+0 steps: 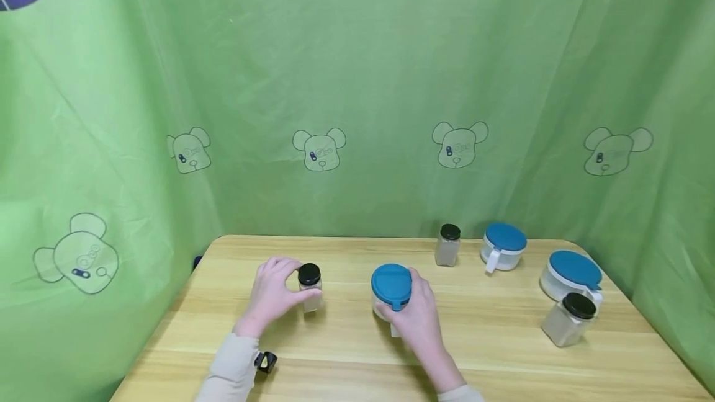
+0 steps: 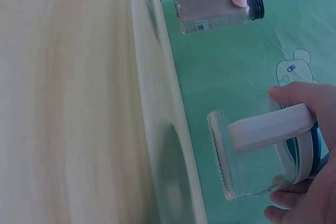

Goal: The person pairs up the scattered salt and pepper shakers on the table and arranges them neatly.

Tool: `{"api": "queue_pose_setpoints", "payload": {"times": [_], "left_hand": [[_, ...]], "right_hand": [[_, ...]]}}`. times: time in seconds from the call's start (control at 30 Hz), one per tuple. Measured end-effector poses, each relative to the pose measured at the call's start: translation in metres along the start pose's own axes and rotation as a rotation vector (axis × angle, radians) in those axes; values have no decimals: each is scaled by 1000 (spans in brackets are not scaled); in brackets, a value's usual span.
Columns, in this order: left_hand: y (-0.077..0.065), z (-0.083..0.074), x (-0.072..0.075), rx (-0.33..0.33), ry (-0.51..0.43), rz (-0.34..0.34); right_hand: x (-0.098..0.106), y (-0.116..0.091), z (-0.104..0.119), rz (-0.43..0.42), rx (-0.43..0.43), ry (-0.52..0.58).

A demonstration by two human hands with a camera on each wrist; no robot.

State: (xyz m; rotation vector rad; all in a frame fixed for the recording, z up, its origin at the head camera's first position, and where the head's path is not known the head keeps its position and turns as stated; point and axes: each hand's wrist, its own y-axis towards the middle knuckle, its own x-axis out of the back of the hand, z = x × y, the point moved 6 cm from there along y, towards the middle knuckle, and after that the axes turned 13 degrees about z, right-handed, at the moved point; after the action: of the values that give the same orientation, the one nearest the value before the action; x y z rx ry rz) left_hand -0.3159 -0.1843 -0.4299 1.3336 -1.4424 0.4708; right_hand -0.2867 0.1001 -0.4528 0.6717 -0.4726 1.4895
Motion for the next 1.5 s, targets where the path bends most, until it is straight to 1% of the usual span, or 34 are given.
{"api": "queue_pose_setpoints", "payload": {"times": [0.1,0.37,0.67,0.83,1.07,1.4,1.5], "left_hand": [[0,3,2,-2,-12,3],[0,12,6,19,-32,31],[-1,21,9,28,-47,36],[-5,29,13,43,-63,33],[-10,41,21,64,-63,27],[-13,53,26,97,-71,58],[-14,57,28,93,-66,45]], "right_hand": [[-5,1,2,0,5,7],[-13,3,12,0,27,27],[-22,5,22,-20,58,34],[-30,7,27,-9,66,40],[-41,11,35,-11,80,78],[-54,16,47,-7,91,85],[-57,16,53,-7,102,96]]}}
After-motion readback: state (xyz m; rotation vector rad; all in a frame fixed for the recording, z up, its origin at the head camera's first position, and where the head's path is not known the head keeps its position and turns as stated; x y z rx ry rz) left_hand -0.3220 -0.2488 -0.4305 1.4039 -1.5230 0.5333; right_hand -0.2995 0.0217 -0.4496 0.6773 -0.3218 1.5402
